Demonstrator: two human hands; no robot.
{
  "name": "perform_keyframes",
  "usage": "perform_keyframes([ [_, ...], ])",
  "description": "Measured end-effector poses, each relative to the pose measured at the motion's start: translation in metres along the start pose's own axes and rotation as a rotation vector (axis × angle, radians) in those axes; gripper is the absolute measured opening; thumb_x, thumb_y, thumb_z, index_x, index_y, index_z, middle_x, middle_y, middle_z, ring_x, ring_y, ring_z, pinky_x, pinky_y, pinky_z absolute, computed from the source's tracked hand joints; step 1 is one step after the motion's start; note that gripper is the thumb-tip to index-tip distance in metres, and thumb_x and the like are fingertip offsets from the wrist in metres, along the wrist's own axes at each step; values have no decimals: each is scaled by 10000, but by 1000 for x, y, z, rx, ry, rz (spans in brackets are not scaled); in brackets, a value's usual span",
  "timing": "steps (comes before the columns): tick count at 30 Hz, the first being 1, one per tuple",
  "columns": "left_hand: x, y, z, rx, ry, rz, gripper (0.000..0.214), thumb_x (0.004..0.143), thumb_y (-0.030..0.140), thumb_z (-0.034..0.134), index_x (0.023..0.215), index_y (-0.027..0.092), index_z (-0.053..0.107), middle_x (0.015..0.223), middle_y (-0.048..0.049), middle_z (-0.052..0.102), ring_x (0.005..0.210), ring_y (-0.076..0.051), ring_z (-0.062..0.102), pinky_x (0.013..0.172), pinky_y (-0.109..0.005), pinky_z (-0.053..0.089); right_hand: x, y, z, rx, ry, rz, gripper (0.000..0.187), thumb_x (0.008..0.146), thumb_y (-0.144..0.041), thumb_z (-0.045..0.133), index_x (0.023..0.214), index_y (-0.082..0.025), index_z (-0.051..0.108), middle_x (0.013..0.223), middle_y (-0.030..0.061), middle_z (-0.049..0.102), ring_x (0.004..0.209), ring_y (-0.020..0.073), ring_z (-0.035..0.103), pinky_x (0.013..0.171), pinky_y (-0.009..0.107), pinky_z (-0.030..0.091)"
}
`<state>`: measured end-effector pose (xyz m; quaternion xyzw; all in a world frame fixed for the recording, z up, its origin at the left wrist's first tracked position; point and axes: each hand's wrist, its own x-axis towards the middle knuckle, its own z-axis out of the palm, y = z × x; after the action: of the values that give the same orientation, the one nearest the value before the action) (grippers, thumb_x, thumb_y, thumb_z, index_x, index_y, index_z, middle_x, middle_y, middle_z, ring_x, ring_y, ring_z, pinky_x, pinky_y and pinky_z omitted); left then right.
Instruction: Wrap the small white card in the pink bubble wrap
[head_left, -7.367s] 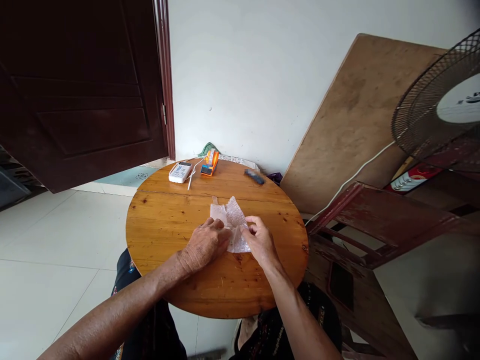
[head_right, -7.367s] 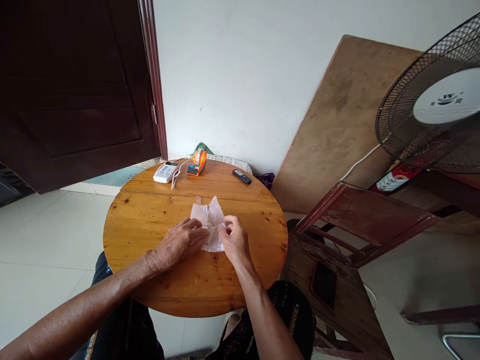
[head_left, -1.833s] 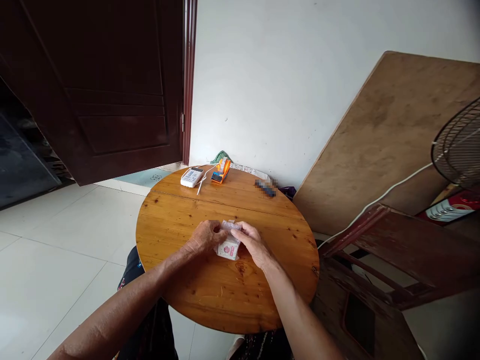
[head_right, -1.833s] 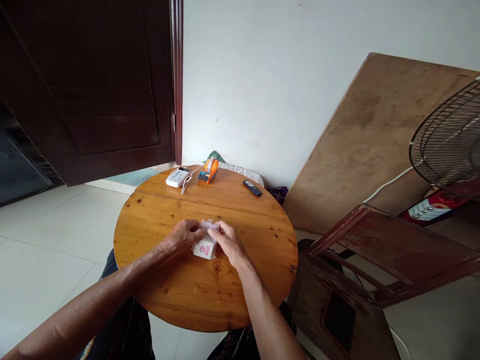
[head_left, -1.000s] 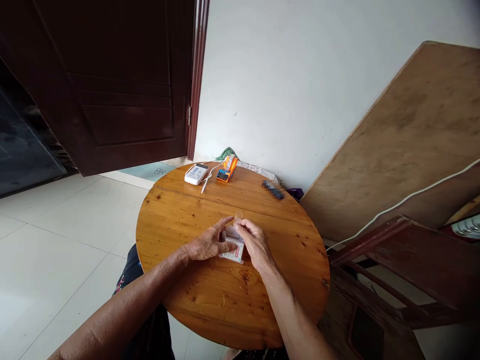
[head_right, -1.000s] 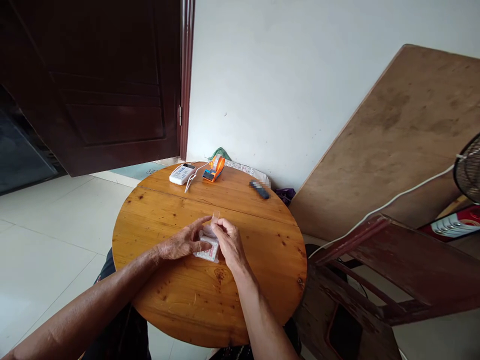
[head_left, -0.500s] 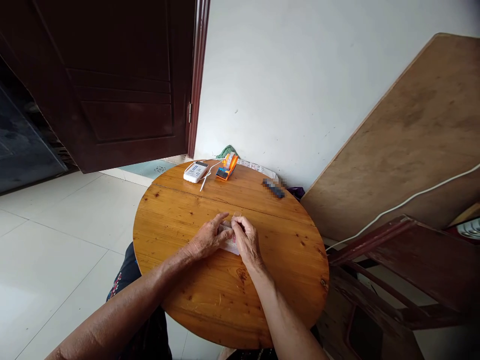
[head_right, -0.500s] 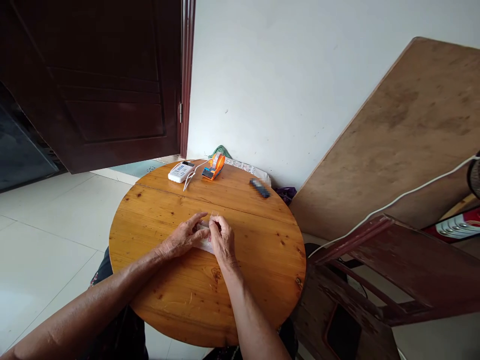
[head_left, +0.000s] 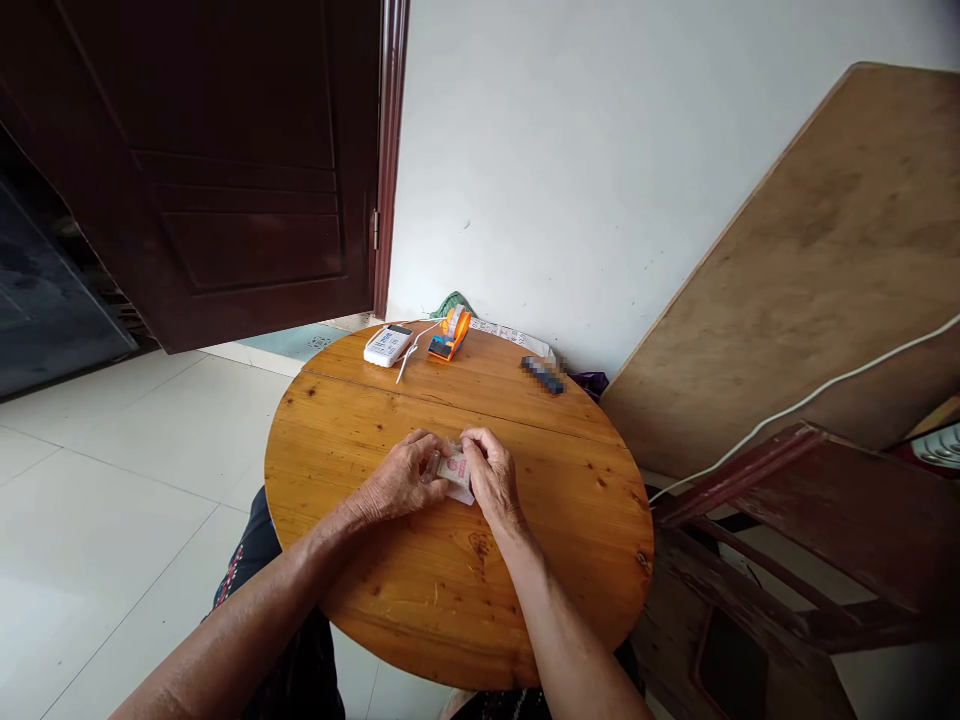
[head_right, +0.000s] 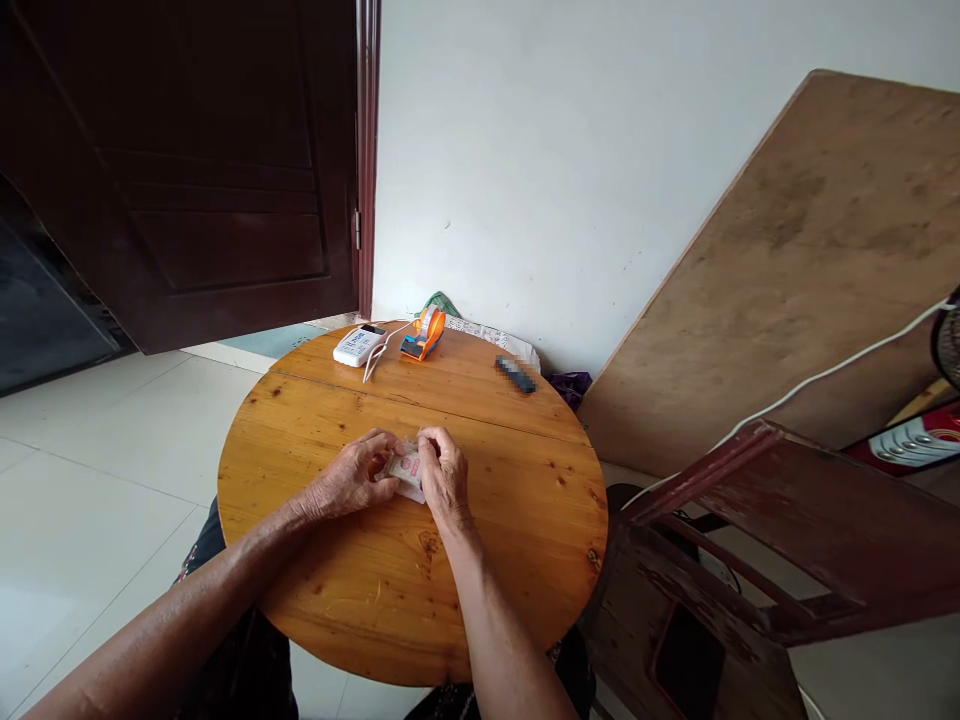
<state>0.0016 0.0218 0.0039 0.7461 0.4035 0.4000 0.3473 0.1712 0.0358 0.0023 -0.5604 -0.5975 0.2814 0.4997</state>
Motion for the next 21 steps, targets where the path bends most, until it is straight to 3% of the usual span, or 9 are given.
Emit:
perform_keyframes([
  [8,1,-4,1,-141,0,-72,331,698,136,681,1024,187,663,1021,-36,606,837,-147,609,736,-254,532,-5,-7,-5,85,-60,-16,234,818,-417,548,740,-214,633,707,-12,625,661,149,547,641,247,435],
  [18,2,-1,2,-69,45,-37,312,677,60,700,961,190,718,1098,-43,607,835,-134,599,724,-248,509,-13,-15,-20,57,-197,-68,176,822,-328,563,786,-201,680,714,-1,674,623,149,587,611,254,477],
  [21,2,-2,1,-86,44,-33,292,692,77,724,962,185,718,1131,-53,592,854,-137,604,730,-250,511,-12,-13,-27,58,-253,-136,199,834,-335,583,783,-195,716,826,32,708,689,163,633,634,262,510],
])
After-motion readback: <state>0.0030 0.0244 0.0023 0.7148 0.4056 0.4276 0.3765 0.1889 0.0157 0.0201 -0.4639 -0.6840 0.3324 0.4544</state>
